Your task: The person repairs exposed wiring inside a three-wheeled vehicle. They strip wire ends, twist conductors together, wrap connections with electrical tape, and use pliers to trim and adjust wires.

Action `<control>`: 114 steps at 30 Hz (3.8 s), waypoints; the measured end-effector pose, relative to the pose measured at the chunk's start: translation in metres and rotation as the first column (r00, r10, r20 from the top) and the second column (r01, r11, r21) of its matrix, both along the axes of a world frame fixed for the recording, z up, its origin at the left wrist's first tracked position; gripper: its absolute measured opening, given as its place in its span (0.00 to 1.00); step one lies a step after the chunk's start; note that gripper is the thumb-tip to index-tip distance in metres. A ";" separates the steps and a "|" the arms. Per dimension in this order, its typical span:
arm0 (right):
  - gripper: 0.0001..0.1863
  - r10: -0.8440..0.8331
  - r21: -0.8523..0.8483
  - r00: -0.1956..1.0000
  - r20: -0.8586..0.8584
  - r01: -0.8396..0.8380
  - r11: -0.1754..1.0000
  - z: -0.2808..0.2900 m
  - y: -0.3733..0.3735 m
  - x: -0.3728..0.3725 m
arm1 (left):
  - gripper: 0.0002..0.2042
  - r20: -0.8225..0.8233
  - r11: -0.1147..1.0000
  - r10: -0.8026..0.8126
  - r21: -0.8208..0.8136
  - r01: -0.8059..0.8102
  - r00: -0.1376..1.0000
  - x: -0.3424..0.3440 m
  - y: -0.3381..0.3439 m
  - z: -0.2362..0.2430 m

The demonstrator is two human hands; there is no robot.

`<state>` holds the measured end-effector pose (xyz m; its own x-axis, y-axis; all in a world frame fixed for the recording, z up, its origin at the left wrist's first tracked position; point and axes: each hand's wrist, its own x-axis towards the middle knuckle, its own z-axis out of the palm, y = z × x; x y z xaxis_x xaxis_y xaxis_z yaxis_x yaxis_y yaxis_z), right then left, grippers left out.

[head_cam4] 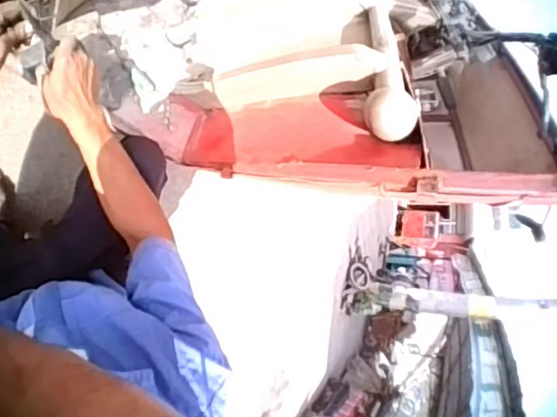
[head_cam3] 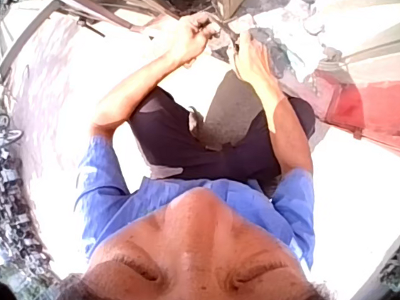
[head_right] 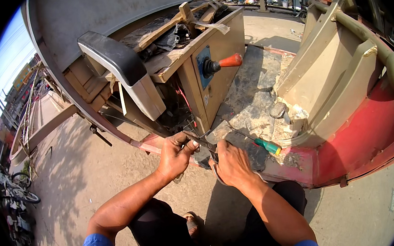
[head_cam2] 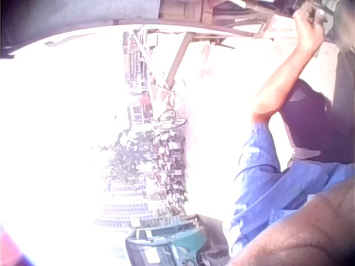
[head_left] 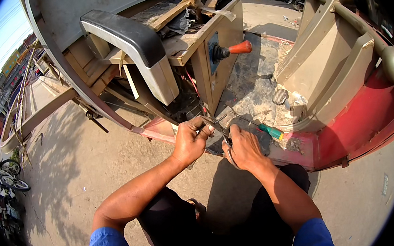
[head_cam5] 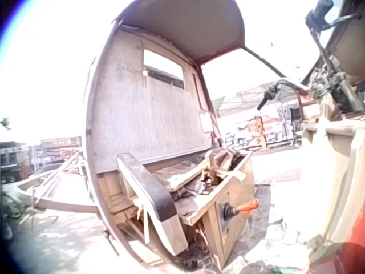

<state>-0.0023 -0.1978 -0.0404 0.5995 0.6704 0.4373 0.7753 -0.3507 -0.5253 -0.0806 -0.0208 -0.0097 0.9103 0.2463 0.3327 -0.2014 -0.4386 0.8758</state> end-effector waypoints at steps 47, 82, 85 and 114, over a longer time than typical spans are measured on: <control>0.18 0.077 0.127 0.895 -0.438 -0.023 0.992 -0.005 0.006 -0.011 | 0.25 -0.134 0.951 0.059 0.310 -0.015 0.989 0.005 0.005 -0.001; 0.23 -0.560 -0.494 0.794 -0.238 0.398 0.773 -0.003 -0.047 0.091 | 0.15 -0.093 0.992 0.048 0.120 -0.037 0.994 0.000 0.000 -0.004; 0.20 -0.595 -0.576 0.769 -0.235 0.383 0.723 -0.003 -0.043 0.090 | 0.14 0.004 0.996 -0.011 0.087 0.010 1.000 0.001 0.000 -0.005; 0.13 0.458 0.565 0.498 -0.736 0.079 0.821 0.009 0.004 0.035 | 0.15 -0.167 0.981 0.011 0.193 0.022 0.986 0.008 -0.017 -0.003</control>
